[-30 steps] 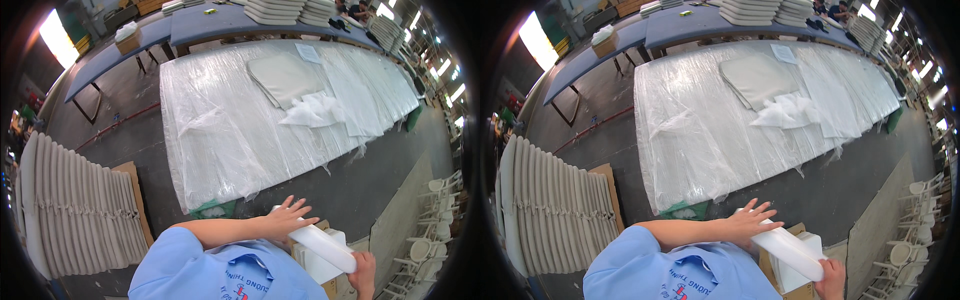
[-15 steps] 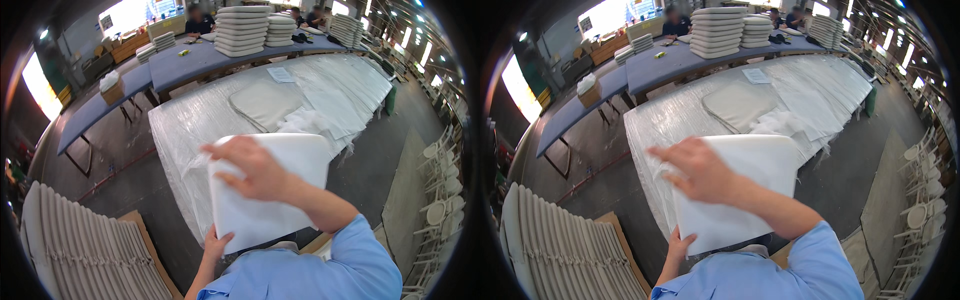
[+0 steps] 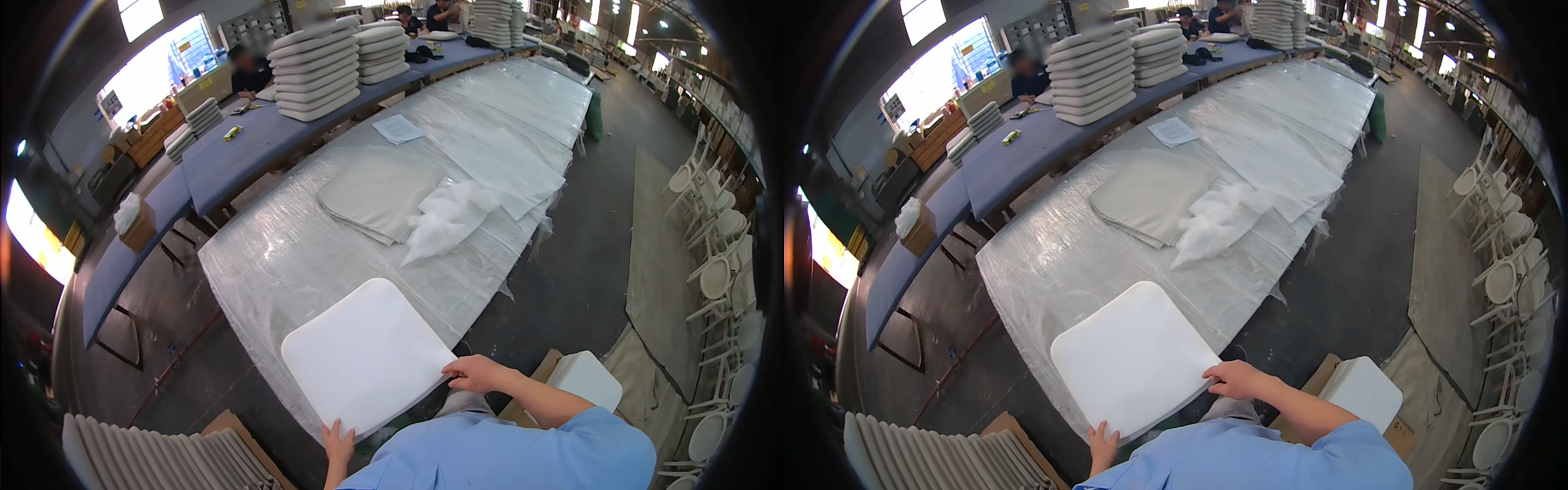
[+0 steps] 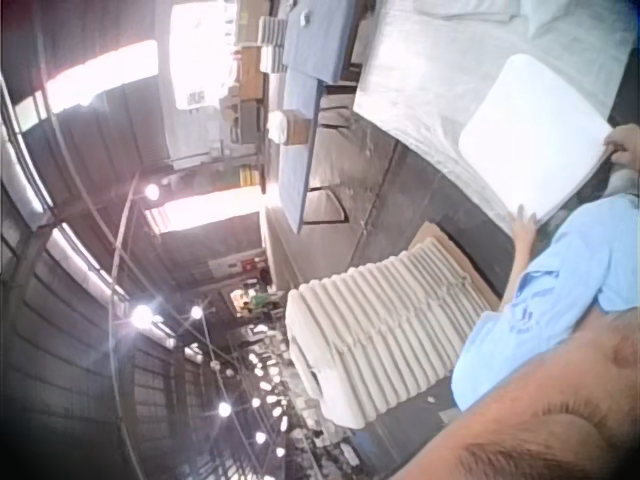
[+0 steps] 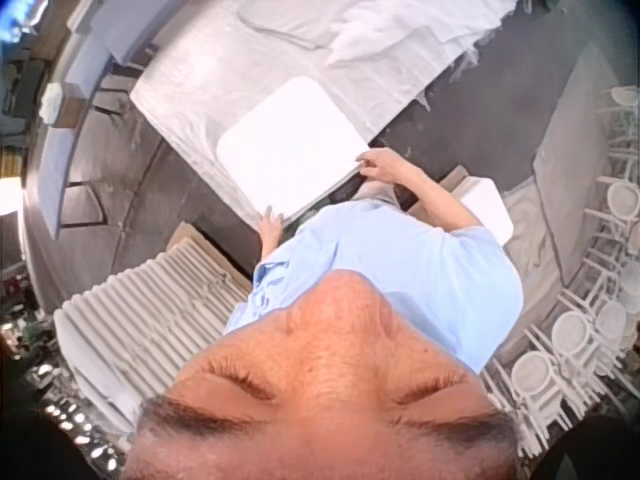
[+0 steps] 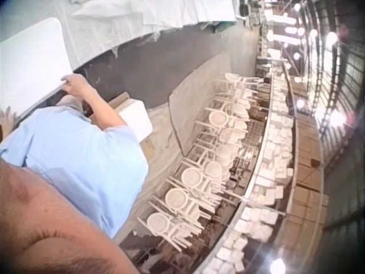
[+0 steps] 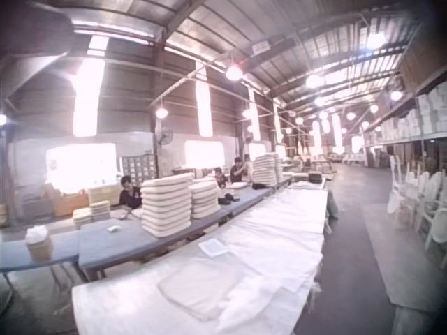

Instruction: The person picks up a white cushion and places it on a stack. They then take a white sheet of paper, fold it over the cushion, and roll the cushion tightly within the paper. The wrapped cushion is placed on a table.

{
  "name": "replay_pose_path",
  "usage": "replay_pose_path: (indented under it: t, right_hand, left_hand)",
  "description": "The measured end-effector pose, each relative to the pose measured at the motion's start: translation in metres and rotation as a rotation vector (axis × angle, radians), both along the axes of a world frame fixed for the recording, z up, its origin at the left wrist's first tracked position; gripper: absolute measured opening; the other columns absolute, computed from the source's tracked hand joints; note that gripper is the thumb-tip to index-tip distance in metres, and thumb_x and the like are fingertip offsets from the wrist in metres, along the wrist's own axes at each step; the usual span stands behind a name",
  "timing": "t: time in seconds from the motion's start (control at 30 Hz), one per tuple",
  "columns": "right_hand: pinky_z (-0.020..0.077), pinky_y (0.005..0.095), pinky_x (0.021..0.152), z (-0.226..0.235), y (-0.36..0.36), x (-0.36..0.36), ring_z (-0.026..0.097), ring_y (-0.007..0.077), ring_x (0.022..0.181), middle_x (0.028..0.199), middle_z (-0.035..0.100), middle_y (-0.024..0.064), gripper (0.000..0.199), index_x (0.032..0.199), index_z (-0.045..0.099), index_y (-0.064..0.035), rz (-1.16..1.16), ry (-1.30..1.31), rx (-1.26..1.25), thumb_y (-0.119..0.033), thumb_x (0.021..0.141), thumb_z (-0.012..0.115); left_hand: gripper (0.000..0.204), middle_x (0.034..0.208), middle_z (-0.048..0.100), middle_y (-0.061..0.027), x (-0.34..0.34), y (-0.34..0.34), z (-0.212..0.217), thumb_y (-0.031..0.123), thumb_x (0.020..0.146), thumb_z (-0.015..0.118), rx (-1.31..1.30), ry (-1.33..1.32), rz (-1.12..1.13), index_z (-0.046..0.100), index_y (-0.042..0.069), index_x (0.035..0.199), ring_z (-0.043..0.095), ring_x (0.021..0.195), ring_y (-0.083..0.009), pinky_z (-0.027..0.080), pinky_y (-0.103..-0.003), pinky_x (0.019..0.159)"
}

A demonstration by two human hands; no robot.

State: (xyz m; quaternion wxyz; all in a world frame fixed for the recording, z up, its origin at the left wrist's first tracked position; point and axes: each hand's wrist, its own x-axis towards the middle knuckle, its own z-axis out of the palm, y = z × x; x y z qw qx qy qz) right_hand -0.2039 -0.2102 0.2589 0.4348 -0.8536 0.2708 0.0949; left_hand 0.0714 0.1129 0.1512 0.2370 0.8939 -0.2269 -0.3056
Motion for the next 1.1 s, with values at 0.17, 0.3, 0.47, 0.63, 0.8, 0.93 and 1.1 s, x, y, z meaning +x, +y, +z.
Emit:
replay_pose_path:
  t: [0.17, 0.3, 0.47, 0.63, 0.8, 0.93, 1.1]
  right_hand:
    - [0.0543, 0.0378, 0.087, -0.041, -0.086, 0.007, 0.070, 0.0295, 0.098, 0.112, 0.072, 0.0120, 0.040, 0.128, 0.068, -0.0092, -0.039, 0.008, 0.081, -0.025, 0.092, 0.070]
    - [0.0543, 0.0360, 0.085, -0.088, -0.181, 0.053, 0.070, 0.0251, 0.092, 0.110, 0.073, 0.0074, 0.044, 0.131, 0.067, -0.0105, -0.138, -0.111, 0.022, -0.030, 0.091, 0.073]
    - [0.0502, 0.0349, 0.056, -0.124, -0.333, 0.118, 0.063, 0.0178, 0.073, 0.093, 0.066, 0.0106, 0.055, 0.136, 0.059, -0.0017, -0.942, -0.129, 0.415, -0.026, 0.090, 0.076]
    - [0.0464, 0.0359, 0.050, -0.147, -0.377, 0.162, 0.059, 0.0179, 0.063, 0.081, 0.064, 0.0071, 0.027, 0.102, 0.066, -0.0035, -1.104, -0.011, 0.483, -0.023, 0.087, 0.078]
    - [0.0481, 0.0326, 0.058, -0.133, -0.315, 0.172, 0.056, 0.0132, 0.066, 0.079, 0.060, -0.0019, 0.019, 0.086, 0.063, -0.0123, -0.871, -0.301, 1.018, -0.023, 0.091, 0.077]
    - [0.0494, 0.0320, 0.070, -0.103, -0.279, 0.141, 0.061, 0.0116, 0.082, 0.085, 0.064, -0.0040, 0.015, 0.087, 0.065, -0.0139, -0.758, -0.179, 1.200, -0.023, 0.094, 0.075]
    - [0.0498, 0.0320, 0.074, -0.096, -0.269, 0.122, 0.063, 0.0130, 0.088, 0.096, 0.068, -0.0019, 0.017, 0.107, 0.074, -0.0128, -0.361, -0.087, 1.172, -0.026, 0.096, 0.073]
  left_hand:
    - [0.065, 0.147, 0.052, -0.0284, 0.040, -0.028, -0.001, 0.039, 0.085, 0.076, 0.204, 0.249, 0.202, 0.061, 0.008, 0.140, 0.050, 0.138, -0.0403, 0.041, -0.043, 0.113]
    - [0.057, 0.131, 0.067, -0.0200, 0.018, -0.080, 0.015, 0.034, 0.089, 0.073, 0.183, -0.065, 0.389, 0.063, 0.004, 0.136, 0.064, 0.123, -0.0322, 0.048, -0.040, 0.105]
    - [0.041, 0.120, 0.071, -0.0117, -0.031, -0.180, 0.010, 0.017, 0.100, 0.065, -0.254, 0.330, 0.500, 0.061, 0.001, 0.137, 0.069, 0.099, -0.0200, 0.053, -0.033, 0.093]
    - [0.040, 0.122, 0.070, -0.0130, -0.111, -0.242, 0.033, 0.017, 0.103, 0.062, -0.334, 0.592, 0.478, 0.059, 0.000, 0.139, 0.067, 0.101, -0.0167, 0.054, -0.031, 0.091]
    - [0.048, 0.133, 0.066, -0.0128, -0.133, -0.273, 0.067, 0.026, 0.106, 0.059, -0.330, 0.765, 0.711, 0.052, 0.002, 0.147, 0.066, 0.110, -0.0209, 0.053, -0.033, 0.095]
    - [0.062, 0.150, 0.053, -0.0161, -0.105, -0.325, 0.051, 0.041, 0.109, 0.050, -0.421, 1.080, 0.513, 0.035, 0.005, 0.158, 0.055, 0.133, -0.0286, 0.045, -0.041, 0.109]
    - [0.057, 0.146, 0.057, -0.0105, -0.070, -0.415, 0.010, 0.050, 0.108, 0.045, -0.716, 1.477, 0.695, 0.047, 0.009, 0.147, 0.055, 0.132, -0.0287, 0.046, -0.044, 0.103]
